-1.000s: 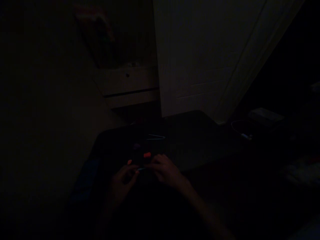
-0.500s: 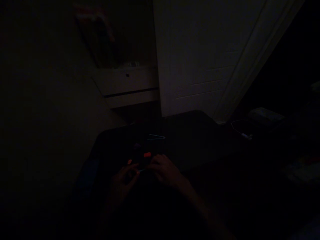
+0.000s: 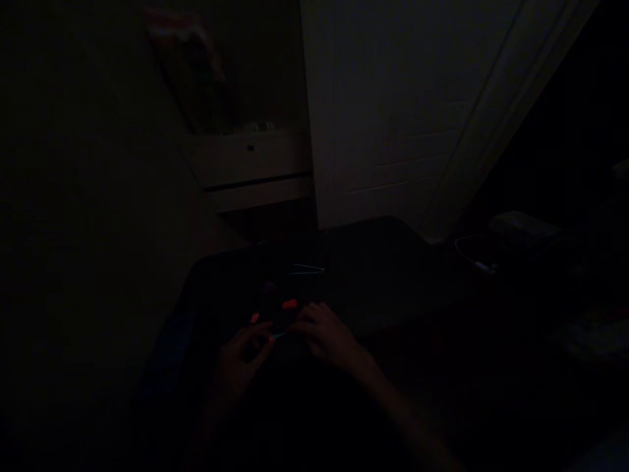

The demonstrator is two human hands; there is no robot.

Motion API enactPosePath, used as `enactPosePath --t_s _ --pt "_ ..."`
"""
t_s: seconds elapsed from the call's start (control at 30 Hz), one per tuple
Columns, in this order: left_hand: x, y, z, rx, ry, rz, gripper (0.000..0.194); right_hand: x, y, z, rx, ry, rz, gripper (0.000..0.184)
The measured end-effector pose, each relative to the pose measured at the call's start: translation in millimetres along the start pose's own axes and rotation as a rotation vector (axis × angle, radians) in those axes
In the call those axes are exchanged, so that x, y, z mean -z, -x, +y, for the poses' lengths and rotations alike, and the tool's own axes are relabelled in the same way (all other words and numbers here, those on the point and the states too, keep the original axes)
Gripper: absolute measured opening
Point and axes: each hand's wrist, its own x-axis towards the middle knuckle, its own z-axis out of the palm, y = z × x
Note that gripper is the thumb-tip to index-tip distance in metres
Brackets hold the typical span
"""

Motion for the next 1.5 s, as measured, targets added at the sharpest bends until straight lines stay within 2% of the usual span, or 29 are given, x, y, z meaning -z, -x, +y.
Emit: enactPosePath --t_s 0.2,0.53,0.93,1.17,1.5 --pt "-0.2 -0.6 0.9 -0.029 0.008 0.001 0.026 1.5 -3.0 -2.1 0.008 0.033 -0.060 0.038" --pt "1.4 -0.5 1.5 -0.034 -0.014 -0.004 0.024 3.7 -3.4 -6.4 0.061 0.180 -0.166 0.052" --pt "-4.7 -0.4 -0.1 0.025 0.015 0.012 0.028 -1.4 -2.9 -4.2 0.101 0.214 -0.118 0.049" --pt "-8.8 2.0 0.3 0.000 0.003 0.051 0.030 0.6 -2.7 -8.1 0.038 0.212 -0.107 0.049" --pt "-9.3 3.2 -2.5 0.028 -0.013 0.025 0.035 -0.7 -2.9 -7.5 0.063 0.197 -0.118 0.051"
